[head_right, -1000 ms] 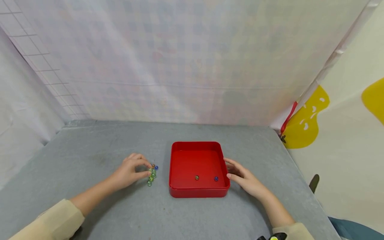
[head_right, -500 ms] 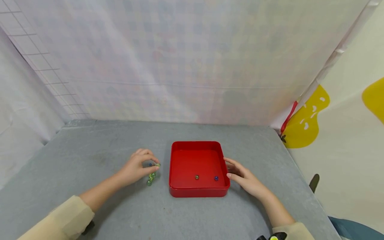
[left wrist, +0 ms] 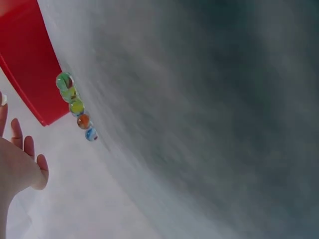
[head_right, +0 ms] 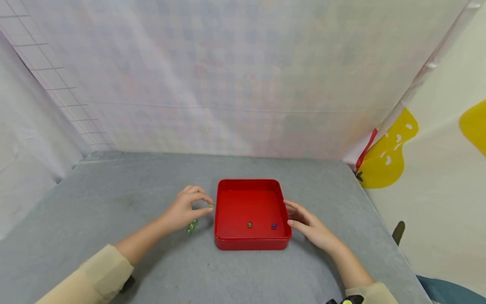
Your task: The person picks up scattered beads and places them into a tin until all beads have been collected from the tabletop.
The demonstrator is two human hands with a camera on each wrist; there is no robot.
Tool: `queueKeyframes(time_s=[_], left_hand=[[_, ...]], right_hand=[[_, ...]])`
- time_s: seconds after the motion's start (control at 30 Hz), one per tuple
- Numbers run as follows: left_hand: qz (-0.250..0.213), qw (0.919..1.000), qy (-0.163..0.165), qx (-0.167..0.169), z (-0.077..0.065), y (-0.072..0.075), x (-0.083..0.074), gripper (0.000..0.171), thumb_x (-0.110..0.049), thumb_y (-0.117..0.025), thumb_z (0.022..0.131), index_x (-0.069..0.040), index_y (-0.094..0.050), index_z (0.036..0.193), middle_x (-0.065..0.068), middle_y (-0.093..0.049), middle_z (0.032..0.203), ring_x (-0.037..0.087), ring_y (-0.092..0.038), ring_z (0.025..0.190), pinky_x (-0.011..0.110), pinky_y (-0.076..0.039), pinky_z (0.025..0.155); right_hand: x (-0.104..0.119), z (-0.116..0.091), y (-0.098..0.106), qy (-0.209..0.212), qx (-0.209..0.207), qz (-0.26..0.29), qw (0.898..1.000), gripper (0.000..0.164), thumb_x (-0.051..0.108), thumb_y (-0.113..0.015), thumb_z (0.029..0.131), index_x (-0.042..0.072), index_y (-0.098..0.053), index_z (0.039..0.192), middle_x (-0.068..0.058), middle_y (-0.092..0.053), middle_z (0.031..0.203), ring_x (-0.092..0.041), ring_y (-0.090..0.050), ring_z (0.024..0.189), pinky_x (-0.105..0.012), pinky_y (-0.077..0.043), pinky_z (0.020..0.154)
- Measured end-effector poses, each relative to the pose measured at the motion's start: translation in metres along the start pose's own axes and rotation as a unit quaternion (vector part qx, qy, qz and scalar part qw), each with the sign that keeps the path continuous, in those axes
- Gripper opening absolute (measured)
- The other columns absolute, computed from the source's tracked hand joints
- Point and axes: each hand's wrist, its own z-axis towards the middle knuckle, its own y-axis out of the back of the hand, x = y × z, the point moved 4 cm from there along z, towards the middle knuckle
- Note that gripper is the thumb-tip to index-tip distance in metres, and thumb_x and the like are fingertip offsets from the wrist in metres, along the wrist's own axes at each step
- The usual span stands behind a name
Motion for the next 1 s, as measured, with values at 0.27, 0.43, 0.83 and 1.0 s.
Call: queueKeyframes(time_s=[0.27, 0.43, 0.83, 1.0], left_hand=[[-0.022, 0.9997, -0.001, -0.004, 0.007, -0.007, -0.006, 0.011, -0.02, -0.077, 0.083, -0.024, -0.072, 0.092, -0.012, -0.055, 0.097, 0.012, -0.045, 0.1, 0.049, -0.029, 0.095], [-0.024, 0.9997, 0.002, -0.001, 0.01, -0.01, -0.008, 0.011, -0.021, -0.076, 0.084, -0.025, -0.071, 0.093, -0.01, -0.055, 0.099, 0.012, -0.044, 0.1, 0.049, -0.028, 0.095], [-0.027, 0.9996, 0.01, 0.004, 0.019, -0.018, -0.013, 0.01, -0.024, -0.074, 0.086, -0.023, -0.071, 0.096, -0.009, -0.055, 0.103, 0.014, -0.044, 0.105, 0.049, -0.027, 0.097], [-0.031, 0.9994, 0.013, 0.009, 0.023, -0.023, -0.015, 0.011, -0.024, -0.074, 0.085, -0.022, -0.071, 0.096, -0.004, -0.057, 0.101, 0.013, -0.044, 0.103, 0.047, -0.028, 0.096]], right_hand=[[0.0, 0.0, 0.0, 0.008, 0.003, 0.005, 1.0, 0.052, 0.011, -0.051, 0.099, 0.007, -0.034, 0.147, -0.023, -0.048, 0.136, -0.008, -0.053, 0.115, -0.026, -0.044, 0.089], [0.0, 0.001, 0.0, 0.009, 0.002, 0.001, 1.0, 0.052, 0.011, -0.051, 0.099, 0.008, -0.034, 0.147, -0.023, -0.048, 0.136, -0.008, -0.053, 0.115, -0.025, -0.044, 0.09], [-0.001, 0.0, -0.001, 0.003, 0.001, 0.001, 1.0, 0.051, 0.012, -0.051, 0.099, 0.009, -0.034, 0.147, -0.022, -0.048, 0.136, -0.008, -0.052, 0.115, -0.026, -0.044, 0.089], [-0.001, 0.0, -0.001, 0.004, 0.001, 0.0, 1.0, 0.051, 0.013, -0.051, 0.099, 0.009, -0.034, 0.148, -0.022, -0.048, 0.136, -0.01, -0.053, 0.115, -0.026, -0.044, 0.089]])
